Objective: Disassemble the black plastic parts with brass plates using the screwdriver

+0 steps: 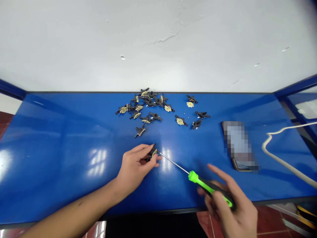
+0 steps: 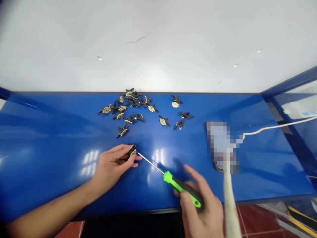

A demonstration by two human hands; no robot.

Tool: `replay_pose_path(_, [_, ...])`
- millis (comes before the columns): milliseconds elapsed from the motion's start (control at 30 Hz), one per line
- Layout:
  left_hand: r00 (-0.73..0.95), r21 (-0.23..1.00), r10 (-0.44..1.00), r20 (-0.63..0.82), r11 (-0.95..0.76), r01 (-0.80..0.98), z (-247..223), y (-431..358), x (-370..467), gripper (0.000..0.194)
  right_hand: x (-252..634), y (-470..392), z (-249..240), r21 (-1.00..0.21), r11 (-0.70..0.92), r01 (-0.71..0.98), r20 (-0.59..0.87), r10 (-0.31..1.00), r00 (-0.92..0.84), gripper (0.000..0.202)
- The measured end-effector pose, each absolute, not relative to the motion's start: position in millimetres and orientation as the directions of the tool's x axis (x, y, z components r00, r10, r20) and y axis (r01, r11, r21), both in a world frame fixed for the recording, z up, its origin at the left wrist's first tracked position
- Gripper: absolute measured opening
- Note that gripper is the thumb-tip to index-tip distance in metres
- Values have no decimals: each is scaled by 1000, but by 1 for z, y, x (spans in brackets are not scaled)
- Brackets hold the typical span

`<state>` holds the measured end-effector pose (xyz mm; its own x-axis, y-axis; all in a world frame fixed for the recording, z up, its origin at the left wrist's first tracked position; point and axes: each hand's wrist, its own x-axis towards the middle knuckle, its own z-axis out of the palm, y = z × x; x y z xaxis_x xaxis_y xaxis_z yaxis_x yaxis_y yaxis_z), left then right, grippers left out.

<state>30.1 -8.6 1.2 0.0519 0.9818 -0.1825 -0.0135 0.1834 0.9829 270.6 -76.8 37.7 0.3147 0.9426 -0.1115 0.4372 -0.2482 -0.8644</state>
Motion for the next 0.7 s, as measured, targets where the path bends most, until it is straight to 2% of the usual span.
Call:
replay_pose_path(33, [53, 982, 981, -187, 188, -13, 1, -9, 30, 21, 270, -77, 38, -861, -290, 419, -162, 936, 313, 37])
replay_pose_path(100, [59, 982, 980, -189, 190, -10, 2, -8, 30, 21, 269, -76, 40, -886, -260, 383, -122, 929, 349, 40])
replay_pose_path(200, [65, 983, 981, -183, 184, 0, 3, -7, 31, 21, 266, -73, 44, -942, -99, 321, 33, 924, 381, 75])
replay_pose_path(233, [66, 983, 981, -183, 183, 2, 3, -7, 31, 21, 266, -72, 46, -952, -107, 285, 6, 929, 369, 72])
replay_pose_path(300, [63, 983, 981, -184, 184, 3, 3, -7, 31, 21, 269, -71, 47, -948, -229, 221, -158, 941, 299, 45])
replay_pose_path(367, [58, 983, 981, -185, 185, 0, 3, -7, 31, 21, 272, -71, 48, -922, -312, 228, -259, 937, 233, 31])
replay_pose_path(400, [56, 983, 982, -182, 182, 0, 2, -7, 31, 21, 272, -71, 48, -922, -292, 256, -229, 942, 247, 30])
replay_pose_path(467, [55, 984, 983, -176, 176, 0, 2, -8, 31, 22, 271, -71, 48, -940, -192, 283, -99, 945, 312, 50])
replay_pose_path(500, [55, 985, 983, -173, 174, -1, 1, -8, 31, 22, 270, -71, 48, -948, -164, 271, -67, 939, 337, 62])
replay_pose_path(533, [54, 985, 984, -172, 172, -2, 1, -8, 31, 22, 269, -71, 48, -957, -173, 234, -88, 938, 336, 64])
replay_pose_path(633, [52, 986, 984, -169, 169, 1, 1, -8, 31, 22, 270, -71, 45, -939, -312, 145, -275, 933, 232, 35])
replay_pose_path(700, [50, 986, 985, -167, 167, 0, 2, -8, 31, 22, 271, -70, 42, -930, -310, 196, -264, 937, 229, 30])
